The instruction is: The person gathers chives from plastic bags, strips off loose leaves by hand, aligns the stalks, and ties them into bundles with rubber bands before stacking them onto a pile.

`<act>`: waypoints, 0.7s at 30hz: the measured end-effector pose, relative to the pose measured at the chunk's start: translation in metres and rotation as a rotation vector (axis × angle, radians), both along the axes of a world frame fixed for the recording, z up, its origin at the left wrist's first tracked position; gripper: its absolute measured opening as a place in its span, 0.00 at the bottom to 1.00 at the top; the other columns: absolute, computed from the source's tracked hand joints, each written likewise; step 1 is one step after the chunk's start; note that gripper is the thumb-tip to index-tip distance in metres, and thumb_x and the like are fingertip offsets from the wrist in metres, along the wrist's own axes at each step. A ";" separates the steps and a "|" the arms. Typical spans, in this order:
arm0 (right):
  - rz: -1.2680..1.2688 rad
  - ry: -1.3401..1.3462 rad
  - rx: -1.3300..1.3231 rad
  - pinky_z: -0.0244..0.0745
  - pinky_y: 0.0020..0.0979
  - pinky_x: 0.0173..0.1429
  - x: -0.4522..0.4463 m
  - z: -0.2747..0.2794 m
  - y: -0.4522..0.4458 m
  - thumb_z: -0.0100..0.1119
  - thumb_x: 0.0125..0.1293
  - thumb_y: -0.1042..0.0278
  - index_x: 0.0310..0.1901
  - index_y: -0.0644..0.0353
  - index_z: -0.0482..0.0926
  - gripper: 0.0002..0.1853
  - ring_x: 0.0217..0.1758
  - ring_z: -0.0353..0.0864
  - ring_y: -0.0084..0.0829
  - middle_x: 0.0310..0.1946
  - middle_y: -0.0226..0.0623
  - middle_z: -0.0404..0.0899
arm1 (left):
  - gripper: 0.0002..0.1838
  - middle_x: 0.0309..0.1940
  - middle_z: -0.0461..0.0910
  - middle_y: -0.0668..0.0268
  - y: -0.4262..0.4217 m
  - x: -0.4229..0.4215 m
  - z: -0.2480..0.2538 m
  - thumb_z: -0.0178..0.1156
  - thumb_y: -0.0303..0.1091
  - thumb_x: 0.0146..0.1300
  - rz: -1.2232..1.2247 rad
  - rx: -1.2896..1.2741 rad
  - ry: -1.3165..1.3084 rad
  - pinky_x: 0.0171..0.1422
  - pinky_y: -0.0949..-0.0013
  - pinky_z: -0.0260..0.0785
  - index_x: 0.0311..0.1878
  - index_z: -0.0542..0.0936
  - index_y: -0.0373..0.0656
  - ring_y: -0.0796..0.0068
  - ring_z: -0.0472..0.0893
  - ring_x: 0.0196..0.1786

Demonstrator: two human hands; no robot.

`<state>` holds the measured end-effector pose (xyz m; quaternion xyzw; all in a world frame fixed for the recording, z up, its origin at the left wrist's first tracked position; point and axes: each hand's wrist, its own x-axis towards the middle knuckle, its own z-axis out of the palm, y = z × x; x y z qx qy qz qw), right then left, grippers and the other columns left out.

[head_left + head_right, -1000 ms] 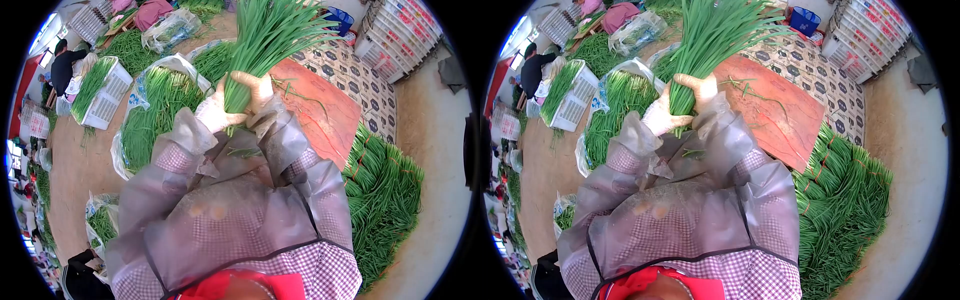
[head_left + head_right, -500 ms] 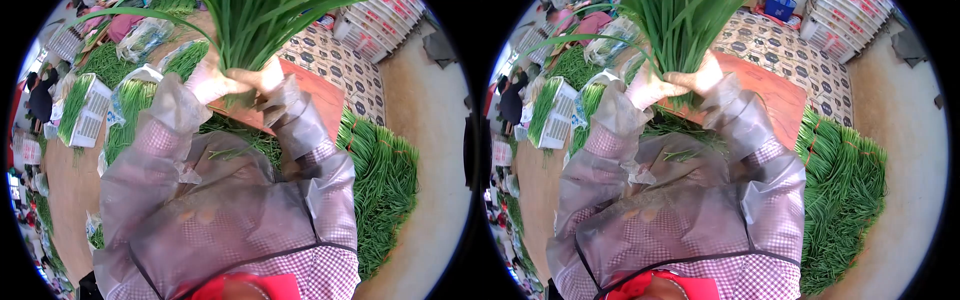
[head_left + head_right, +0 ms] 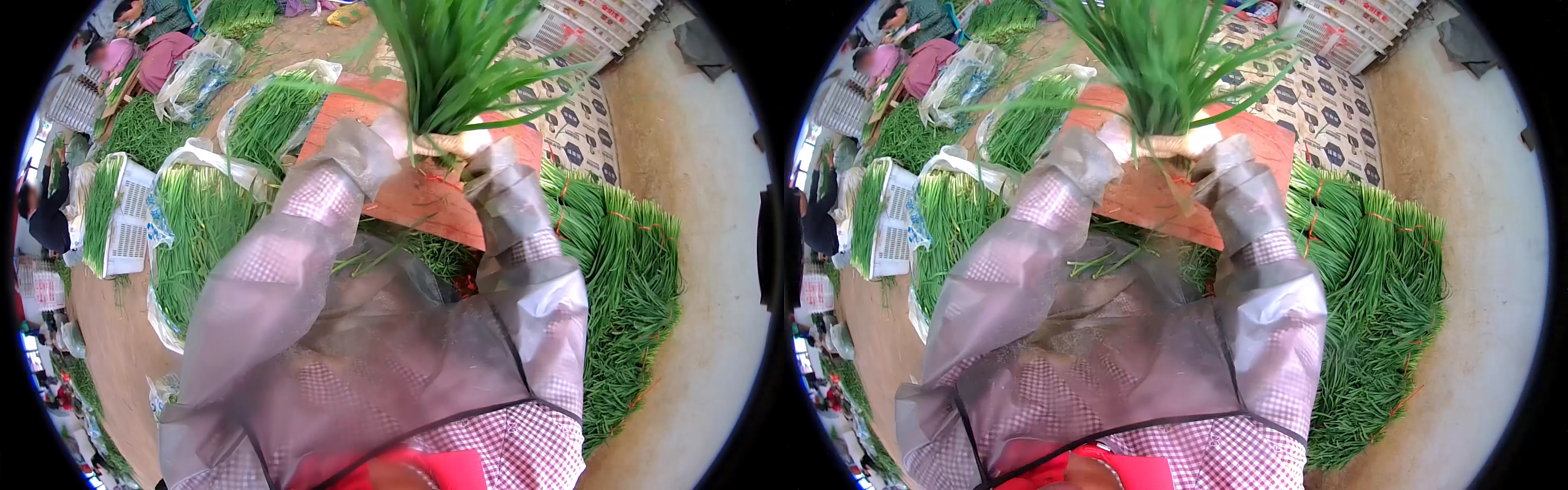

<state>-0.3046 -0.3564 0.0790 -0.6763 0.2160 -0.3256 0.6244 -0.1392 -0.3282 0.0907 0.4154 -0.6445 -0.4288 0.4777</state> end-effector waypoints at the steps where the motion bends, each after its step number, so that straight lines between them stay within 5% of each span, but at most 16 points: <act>1: -0.020 -0.017 0.097 0.76 0.37 0.56 0.006 -0.005 0.006 0.75 0.49 0.69 0.57 0.61 0.71 0.32 0.52 0.79 0.35 0.49 0.42 0.79 | 0.31 0.48 0.80 0.61 -0.003 0.001 -0.011 0.75 0.31 0.44 0.021 0.021 0.032 0.53 0.67 0.75 0.54 0.74 0.39 0.69 0.79 0.50; 5: -0.236 -0.025 0.076 0.76 0.35 0.54 0.042 -0.013 -0.011 0.72 0.52 0.68 0.55 0.63 0.72 0.28 0.49 0.80 0.33 0.46 0.41 0.80 | 0.26 0.45 0.82 0.62 -0.002 0.014 -0.026 0.74 0.30 0.46 0.069 0.056 0.200 0.51 0.69 0.75 0.50 0.78 0.40 0.70 0.80 0.47; 11: -0.142 -0.216 0.101 0.74 0.34 0.54 0.093 0.051 0.003 0.73 0.50 0.71 0.53 0.63 0.75 0.27 0.48 0.79 0.31 0.45 0.39 0.80 | 0.20 0.40 0.84 0.62 0.003 0.051 0.027 0.72 0.29 0.46 0.048 0.077 0.369 0.50 0.69 0.75 0.45 0.82 0.38 0.72 0.82 0.44; 16: -0.103 -0.281 0.297 0.79 0.33 0.45 0.113 0.093 0.038 0.71 0.49 0.75 0.48 0.63 0.78 0.21 0.39 0.82 0.31 0.40 0.38 0.81 | 0.38 0.55 0.75 0.57 0.030 0.084 0.073 0.70 0.29 0.49 -0.024 0.249 -0.429 0.58 0.68 0.72 0.63 0.65 0.35 0.67 0.77 0.54; 19: -0.241 -0.453 0.367 0.79 0.31 0.42 0.121 0.100 0.057 0.68 0.51 0.75 0.46 0.63 0.79 0.18 0.36 0.82 0.31 0.36 0.38 0.81 | 0.45 0.60 0.71 0.57 0.067 0.086 0.101 0.71 0.31 0.46 0.078 0.075 -0.559 0.63 0.68 0.66 0.68 0.60 0.38 0.65 0.74 0.58; 20: -0.233 -0.508 0.445 0.80 0.31 0.41 0.122 0.104 0.066 0.65 0.54 0.72 0.45 0.63 0.79 0.15 0.35 0.82 0.31 0.34 0.38 0.81 | 0.47 0.66 0.64 0.55 0.077 0.094 0.090 0.68 0.35 0.51 -0.014 -0.080 -0.245 0.70 0.63 0.58 0.72 0.53 0.42 0.63 0.68 0.65; 21: -0.192 -0.447 0.568 0.79 0.31 0.39 0.119 0.100 0.062 0.63 0.56 0.69 0.47 0.64 0.78 0.17 0.34 0.82 0.32 0.32 0.38 0.80 | 0.47 0.66 0.64 0.55 0.088 0.106 0.090 0.68 0.35 0.51 -0.007 -0.082 -0.250 0.70 0.63 0.58 0.72 0.53 0.42 0.63 0.68 0.65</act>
